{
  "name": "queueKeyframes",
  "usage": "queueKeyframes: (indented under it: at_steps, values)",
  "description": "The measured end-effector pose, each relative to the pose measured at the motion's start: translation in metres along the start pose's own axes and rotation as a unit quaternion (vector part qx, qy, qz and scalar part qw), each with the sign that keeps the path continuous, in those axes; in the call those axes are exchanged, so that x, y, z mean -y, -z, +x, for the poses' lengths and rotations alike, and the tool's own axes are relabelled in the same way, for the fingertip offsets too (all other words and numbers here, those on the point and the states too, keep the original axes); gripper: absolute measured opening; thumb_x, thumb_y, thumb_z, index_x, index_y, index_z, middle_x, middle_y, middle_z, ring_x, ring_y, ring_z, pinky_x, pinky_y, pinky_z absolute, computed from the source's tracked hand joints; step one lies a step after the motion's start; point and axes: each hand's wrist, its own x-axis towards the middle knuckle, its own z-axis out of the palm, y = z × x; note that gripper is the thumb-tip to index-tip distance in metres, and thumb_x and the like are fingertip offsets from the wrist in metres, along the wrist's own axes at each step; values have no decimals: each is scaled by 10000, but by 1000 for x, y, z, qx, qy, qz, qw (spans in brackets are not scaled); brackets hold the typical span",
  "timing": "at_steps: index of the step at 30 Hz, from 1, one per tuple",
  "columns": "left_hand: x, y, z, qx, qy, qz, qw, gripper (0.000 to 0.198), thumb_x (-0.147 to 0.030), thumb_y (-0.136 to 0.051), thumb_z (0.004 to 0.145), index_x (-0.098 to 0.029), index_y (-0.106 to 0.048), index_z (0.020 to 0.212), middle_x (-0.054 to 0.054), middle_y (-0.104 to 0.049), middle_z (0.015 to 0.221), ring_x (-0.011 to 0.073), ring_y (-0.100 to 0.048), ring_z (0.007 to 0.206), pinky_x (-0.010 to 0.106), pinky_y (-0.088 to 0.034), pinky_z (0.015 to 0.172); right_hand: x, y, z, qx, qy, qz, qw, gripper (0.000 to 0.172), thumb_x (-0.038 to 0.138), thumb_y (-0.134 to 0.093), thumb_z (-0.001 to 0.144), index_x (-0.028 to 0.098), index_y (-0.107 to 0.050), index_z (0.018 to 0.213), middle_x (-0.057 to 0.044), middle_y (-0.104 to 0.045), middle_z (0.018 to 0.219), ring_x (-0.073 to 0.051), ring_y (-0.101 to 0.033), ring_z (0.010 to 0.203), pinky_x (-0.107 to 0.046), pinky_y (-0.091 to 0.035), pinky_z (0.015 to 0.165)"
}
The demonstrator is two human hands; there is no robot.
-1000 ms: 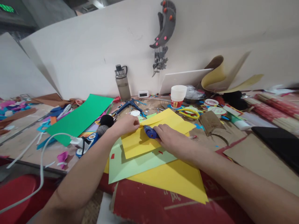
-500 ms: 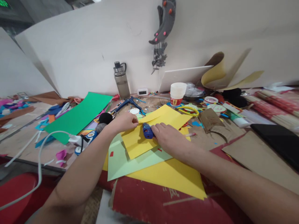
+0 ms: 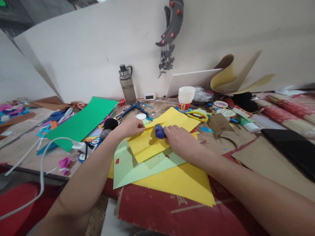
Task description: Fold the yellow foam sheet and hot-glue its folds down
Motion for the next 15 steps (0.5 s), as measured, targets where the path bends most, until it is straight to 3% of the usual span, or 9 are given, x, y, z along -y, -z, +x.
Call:
queueKeyframes:
  at_steps: [5,11,15]
  values:
    - [6,-3,4,-1,-15,3,1000,186,-221,-587,798,-169,-765,817,70,-747,817,178,-647,738,260,-467,733,-7,4,3,25,-60,18,998,153,178,-432,942,143,-574,986,-150,-658,1000,-257,-614,904,-343,-417,761]
    - [14,-5,7,8,-32,-9,999,253,-297,-541,843,-179,-762,812,72,-743,830,182,-642,762,267,-462,745,17,-4,-2,6,45,102,994,131,178,-489,919,160,-577,1014,-110,-667,979,-236,-607,909,-335,-424,792]
    - [14,-2,5,4,-47,11,999,308,-275,-484,874,-157,-765,830,93,-750,884,191,-644,802,276,-454,751,17,-6,-2,4,61,104,993,136,177,-490,921,155,-578,1022,-110,-664,974,-236,-605,906,-338,-424,794]
